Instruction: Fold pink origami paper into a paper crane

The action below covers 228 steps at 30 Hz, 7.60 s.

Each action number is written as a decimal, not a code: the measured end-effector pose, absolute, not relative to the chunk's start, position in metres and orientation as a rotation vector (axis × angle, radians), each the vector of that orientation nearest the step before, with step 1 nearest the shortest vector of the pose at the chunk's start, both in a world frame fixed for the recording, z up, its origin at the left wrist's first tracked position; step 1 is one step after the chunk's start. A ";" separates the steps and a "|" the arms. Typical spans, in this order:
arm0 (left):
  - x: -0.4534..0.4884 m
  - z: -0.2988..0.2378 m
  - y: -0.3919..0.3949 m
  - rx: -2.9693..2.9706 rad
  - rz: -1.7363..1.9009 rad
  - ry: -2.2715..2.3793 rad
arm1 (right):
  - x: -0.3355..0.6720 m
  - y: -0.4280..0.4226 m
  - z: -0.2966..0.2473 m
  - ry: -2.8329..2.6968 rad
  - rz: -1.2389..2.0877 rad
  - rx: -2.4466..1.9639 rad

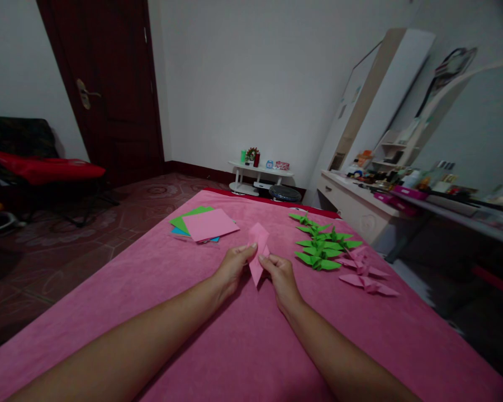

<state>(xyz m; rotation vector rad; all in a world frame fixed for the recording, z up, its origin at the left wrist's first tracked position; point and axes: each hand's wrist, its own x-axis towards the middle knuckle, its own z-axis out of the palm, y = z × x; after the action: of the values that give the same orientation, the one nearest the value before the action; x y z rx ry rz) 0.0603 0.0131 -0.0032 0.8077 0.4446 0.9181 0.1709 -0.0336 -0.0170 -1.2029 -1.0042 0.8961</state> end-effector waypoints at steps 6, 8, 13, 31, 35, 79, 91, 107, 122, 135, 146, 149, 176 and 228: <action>0.060 -0.002 0.009 0.791 0.937 0.483 | 0.172 -0.030 -0.022 -1.083 0.825 -1.245; 0.061 -0.002 0.009 0.794 0.940 0.490 | 0.172 -0.029 -0.022 -1.090 0.807 -1.256; 0.059 -0.004 0.016 0.860 0.940 0.539 | 0.172 -0.031 -0.019 -1.084 0.806 -1.253; 0.041 0.012 0.039 1.156 1.028 0.752 | 0.170 -0.036 -0.017 -1.094 0.941 -1.222; 0.044 0.009 0.037 1.122 0.999 0.683 | 0.170 -0.036 -0.017 -1.065 0.953 -1.197; 0.045 0.010 0.021 1.025 0.693 0.444 | 0.174 -0.037 -0.012 -0.851 0.859 -1.125; 0.041 0.004 0.030 0.927 0.547 0.540 | 0.174 -0.039 -0.007 -0.862 0.892 -1.059; 0.040 -0.002 0.030 0.884 0.571 0.482 | 0.175 -0.040 -0.004 -0.883 0.954 -1.033; 0.043 -0.003 0.027 0.870 0.593 0.480 | 0.174 -0.038 -0.006 -0.861 0.962 -1.047; 0.045 -0.005 0.024 0.887 0.629 0.526 | 0.175 -0.039 -0.006 -0.866 0.945 -1.067; 0.050 -0.002 0.015 0.883 0.735 0.576 | 0.174 -0.038 -0.008 -0.848 0.945 -1.078; 0.050 -0.001 0.015 0.882 0.732 0.557 | 0.175 -0.039 -0.007 -0.839 0.954 -1.078; 0.056 -0.007 0.014 0.756 0.836 0.592 | 0.173 -0.038 -0.007 -0.913 0.997 -1.064; 0.056 -0.010 0.010 0.844 0.865 0.597 | 0.171 -0.043 0.002 -0.825 0.991 -1.139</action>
<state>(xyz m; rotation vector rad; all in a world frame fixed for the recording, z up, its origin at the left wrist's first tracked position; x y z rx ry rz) 0.0564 0.0096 -0.0096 0.8436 0.5974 0.8647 0.1710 -0.0428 0.0018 -1.1389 -0.8245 0.9911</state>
